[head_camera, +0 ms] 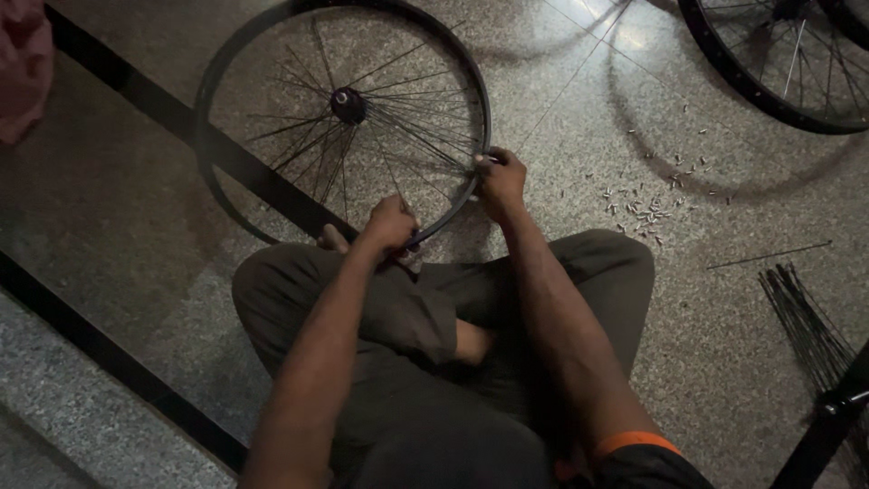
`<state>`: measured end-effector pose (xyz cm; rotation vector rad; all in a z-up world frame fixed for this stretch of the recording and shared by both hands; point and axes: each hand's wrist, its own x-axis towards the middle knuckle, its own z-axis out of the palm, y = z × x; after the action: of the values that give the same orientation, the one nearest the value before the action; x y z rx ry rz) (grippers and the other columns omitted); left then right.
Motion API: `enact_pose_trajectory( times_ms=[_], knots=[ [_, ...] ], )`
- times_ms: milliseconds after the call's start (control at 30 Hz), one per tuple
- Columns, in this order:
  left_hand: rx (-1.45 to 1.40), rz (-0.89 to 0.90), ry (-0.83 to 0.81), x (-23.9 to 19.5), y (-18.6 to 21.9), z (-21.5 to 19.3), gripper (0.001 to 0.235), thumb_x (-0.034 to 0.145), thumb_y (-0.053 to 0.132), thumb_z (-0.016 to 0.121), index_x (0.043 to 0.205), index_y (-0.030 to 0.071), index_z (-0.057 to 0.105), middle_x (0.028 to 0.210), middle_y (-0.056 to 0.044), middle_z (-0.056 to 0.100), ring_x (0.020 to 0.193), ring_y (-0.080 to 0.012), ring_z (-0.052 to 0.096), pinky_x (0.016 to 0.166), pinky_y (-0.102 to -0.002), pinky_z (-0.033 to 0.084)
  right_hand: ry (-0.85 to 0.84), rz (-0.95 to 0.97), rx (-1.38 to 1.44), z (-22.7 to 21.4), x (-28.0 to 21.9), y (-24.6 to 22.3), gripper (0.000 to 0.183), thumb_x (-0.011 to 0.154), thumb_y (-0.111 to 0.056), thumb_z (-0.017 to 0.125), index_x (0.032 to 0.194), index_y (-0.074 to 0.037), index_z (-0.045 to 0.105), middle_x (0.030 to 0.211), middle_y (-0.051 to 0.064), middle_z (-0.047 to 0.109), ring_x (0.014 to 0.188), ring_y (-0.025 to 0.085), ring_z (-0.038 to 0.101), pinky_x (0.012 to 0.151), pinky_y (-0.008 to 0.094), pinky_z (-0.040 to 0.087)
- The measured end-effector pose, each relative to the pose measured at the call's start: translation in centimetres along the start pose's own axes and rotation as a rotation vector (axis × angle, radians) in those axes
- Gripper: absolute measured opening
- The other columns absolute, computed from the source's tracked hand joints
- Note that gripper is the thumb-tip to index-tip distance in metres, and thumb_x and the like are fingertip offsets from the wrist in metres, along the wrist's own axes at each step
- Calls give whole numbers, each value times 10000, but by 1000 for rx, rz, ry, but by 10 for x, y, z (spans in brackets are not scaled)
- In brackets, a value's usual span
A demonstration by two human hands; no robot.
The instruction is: The person sits on the floor and laces a bicycle wheel by inserting spokes into the hub and rim. They repeatedly insert spokes, adjust their position, and secure them with nipples. The person also handles a separate rim and a bundle of spokes during the process.
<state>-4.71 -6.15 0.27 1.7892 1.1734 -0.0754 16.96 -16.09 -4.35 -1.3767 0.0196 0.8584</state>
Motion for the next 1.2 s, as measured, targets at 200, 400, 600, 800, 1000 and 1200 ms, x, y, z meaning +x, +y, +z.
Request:
enact_pose_trajectory(
  times_ms=[200, 400, 600, 800, 1000, 1200],
  knots=[
    [-214, -112, -124, -34, 41, -23, 186, 874, 58, 692, 992, 3, 559, 815, -145, 689, 597, -264, 718, 417, -395, 539, 6, -26, -42, -2, 2, 5, 339, 904, -72, 746, 1206, 39, 642, 879, 104, 679, 631, 177, 639, 499, 347, 554],
    [-284, -110, -108, -26, 27, -13, 180, 866, 77, 708, 1007, 26, 607, 805, -128, 710, 570, -241, 699, 403, -395, 511, 0, -64, -34, -6, 14, 13, 343, 908, -83, 773, 1197, 56, 652, 879, 96, 688, 643, 178, 651, 508, 329, 547],
    [-178, -10, -137, -1, 0, -2, 188, 846, 67, 759, 938, -37, 634, 755, -177, 711, 557, -261, 719, 415, -397, 540, 1, 16, -5, -4, 12, 10, 387, 877, -100, 753, 1220, 18, 615, 820, 97, 673, 567, 187, 650, 439, 331, 478],
    [-230, -84, -94, -4, 5, -4, 171, 885, 149, 663, 945, -5, 618, 717, -139, 679, 518, -283, 693, 395, -427, 517, 6, 27, -50, -6, 13, 8, 430, 874, -122, 784, 1252, 22, 640, 868, 62, 644, 628, 142, 581, 494, 314, 527],
    [-61, 8, -128, -5, 14, -12, 199, 819, 80, 656, 929, -74, 718, 739, -181, 723, 580, -275, 710, 473, -395, 547, 86, -56, -236, 3, -2, -11, 540, 821, -154, 805, 1305, -16, 609, 971, 123, 704, 754, 191, 661, 592, 361, 579],
    [-32, -5, -74, 0, 7, -13, 198, 803, 61, 640, 967, -45, 673, 773, -209, 724, 630, -298, 717, 521, -422, 534, 194, -424, -782, -26, -33, -80, 553, 880, -297, 828, 1307, -8, 628, 1230, 201, 697, 1077, 310, 684, 931, 417, 541]
  ],
)
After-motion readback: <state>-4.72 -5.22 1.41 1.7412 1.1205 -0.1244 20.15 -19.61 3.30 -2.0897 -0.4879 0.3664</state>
